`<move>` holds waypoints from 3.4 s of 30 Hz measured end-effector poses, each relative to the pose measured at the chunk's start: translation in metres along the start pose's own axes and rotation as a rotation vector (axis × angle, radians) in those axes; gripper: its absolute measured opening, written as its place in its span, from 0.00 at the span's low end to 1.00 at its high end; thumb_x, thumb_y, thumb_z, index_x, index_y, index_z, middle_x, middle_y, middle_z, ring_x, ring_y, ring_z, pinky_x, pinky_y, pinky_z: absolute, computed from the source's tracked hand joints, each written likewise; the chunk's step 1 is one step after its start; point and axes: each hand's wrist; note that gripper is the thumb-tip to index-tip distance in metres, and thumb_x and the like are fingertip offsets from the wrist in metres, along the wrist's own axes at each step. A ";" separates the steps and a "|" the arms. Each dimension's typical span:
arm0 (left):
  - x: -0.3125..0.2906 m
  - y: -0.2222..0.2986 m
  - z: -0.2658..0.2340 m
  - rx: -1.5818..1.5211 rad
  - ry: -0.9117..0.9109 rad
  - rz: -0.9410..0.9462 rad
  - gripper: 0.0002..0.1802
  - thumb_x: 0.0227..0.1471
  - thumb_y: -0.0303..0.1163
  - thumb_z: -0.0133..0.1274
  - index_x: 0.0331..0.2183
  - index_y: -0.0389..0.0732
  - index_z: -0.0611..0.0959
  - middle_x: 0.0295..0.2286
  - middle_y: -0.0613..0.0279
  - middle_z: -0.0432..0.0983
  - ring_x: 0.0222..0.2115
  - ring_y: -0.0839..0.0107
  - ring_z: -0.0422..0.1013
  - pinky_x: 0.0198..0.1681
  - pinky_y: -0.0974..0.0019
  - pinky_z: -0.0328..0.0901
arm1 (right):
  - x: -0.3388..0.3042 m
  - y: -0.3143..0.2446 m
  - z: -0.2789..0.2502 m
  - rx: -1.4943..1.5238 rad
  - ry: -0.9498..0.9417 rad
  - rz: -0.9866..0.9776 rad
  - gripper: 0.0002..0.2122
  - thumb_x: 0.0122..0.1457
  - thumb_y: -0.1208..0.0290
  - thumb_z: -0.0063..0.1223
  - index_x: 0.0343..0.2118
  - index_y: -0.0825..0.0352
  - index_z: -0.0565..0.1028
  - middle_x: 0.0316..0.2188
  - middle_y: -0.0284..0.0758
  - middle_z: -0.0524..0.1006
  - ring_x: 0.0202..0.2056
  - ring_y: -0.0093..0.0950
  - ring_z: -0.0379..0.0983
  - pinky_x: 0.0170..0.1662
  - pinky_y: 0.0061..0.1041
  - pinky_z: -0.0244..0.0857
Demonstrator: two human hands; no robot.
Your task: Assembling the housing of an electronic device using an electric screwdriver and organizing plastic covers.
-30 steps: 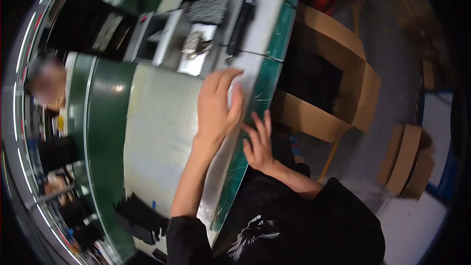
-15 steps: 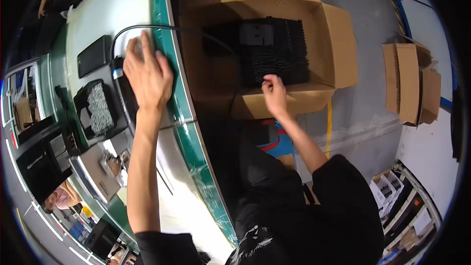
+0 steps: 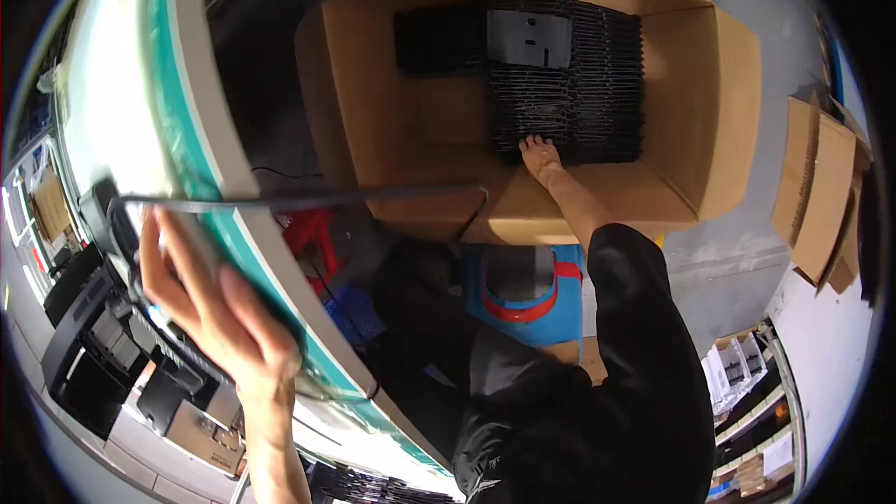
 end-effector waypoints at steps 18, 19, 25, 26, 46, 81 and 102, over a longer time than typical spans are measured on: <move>-0.014 -0.068 -0.027 0.486 -0.064 0.053 0.27 0.57 0.46 0.35 0.53 0.41 0.60 0.51 0.41 0.58 0.48 0.54 0.63 0.47 0.51 0.62 | 0.017 0.018 0.017 -0.188 0.329 -0.159 0.23 0.49 0.73 0.44 0.51 0.70 0.62 0.45 0.38 0.65 0.47 0.32 0.60 0.53 0.28 0.54; -0.013 -0.066 -0.026 0.487 -0.062 0.058 0.28 0.57 0.47 0.35 0.54 0.42 0.59 0.52 0.41 0.58 0.48 0.54 0.62 0.47 0.50 0.62 | 0.016 0.021 0.013 -0.177 0.245 -0.160 0.23 0.50 0.72 0.44 0.52 0.70 0.61 0.45 0.38 0.65 0.48 0.33 0.60 0.54 0.29 0.52; -0.010 -0.058 -0.025 0.498 -0.059 0.073 0.29 0.56 0.49 0.35 0.55 0.44 0.55 0.53 0.41 0.56 0.49 0.52 0.61 0.47 0.47 0.61 | 0.024 0.011 0.031 -0.526 0.325 -0.135 0.23 0.54 0.72 0.38 0.55 0.69 0.58 0.46 0.40 0.66 0.49 0.33 0.58 0.55 0.29 0.50; -0.010 -0.056 -0.024 0.498 -0.061 0.077 0.30 0.56 0.49 0.35 0.55 0.45 0.55 0.53 0.41 0.56 0.49 0.52 0.61 0.47 0.46 0.61 | 0.030 0.008 0.035 -0.614 0.294 -0.139 0.23 0.55 0.72 0.36 0.56 0.69 0.57 0.45 0.41 0.65 0.48 0.34 0.59 0.53 0.31 0.52; 0.002 -0.010 0.013 0.340 0.117 0.107 0.27 0.56 0.46 0.32 0.49 0.35 0.61 0.48 0.40 0.61 0.48 0.49 0.62 0.49 0.44 0.59 | 0.046 0.019 0.039 -0.202 0.272 -0.184 0.22 0.56 0.76 0.37 0.56 0.64 0.59 0.38 0.44 0.70 0.41 0.38 0.67 0.43 0.41 0.61; -0.099 0.034 -0.044 -0.934 0.062 -0.136 0.16 0.51 0.30 0.45 0.44 0.40 0.73 0.43 0.53 0.68 0.42 0.64 0.67 0.41 0.63 0.63 | -0.517 -0.088 -0.156 2.528 0.446 -0.441 0.31 0.33 0.81 0.50 0.48 0.74 0.64 0.43 0.44 0.71 0.45 0.42 0.68 0.52 0.38 0.62; -0.481 0.020 -0.170 -1.172 1.044 -1.181 0.51 0.37 0.31 0.63 0.57 0.33 0.50 0.51 0.47 0.58 0.52 0.63 0.58 0.54 0.65 0.54 | -0.502 -0.452 -0.146 1.019 -0.311 -1.085 0.32 0.38 0.78 0.65 0.47 0.71 0.60 0.40 0.37 0.70 0.42 0.25 0.68 0.46 0.25 0.63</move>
Point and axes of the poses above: each hand's wrist, its own x-axis towards the middle knuckle, its own z-axis out of the palm, y = z × x
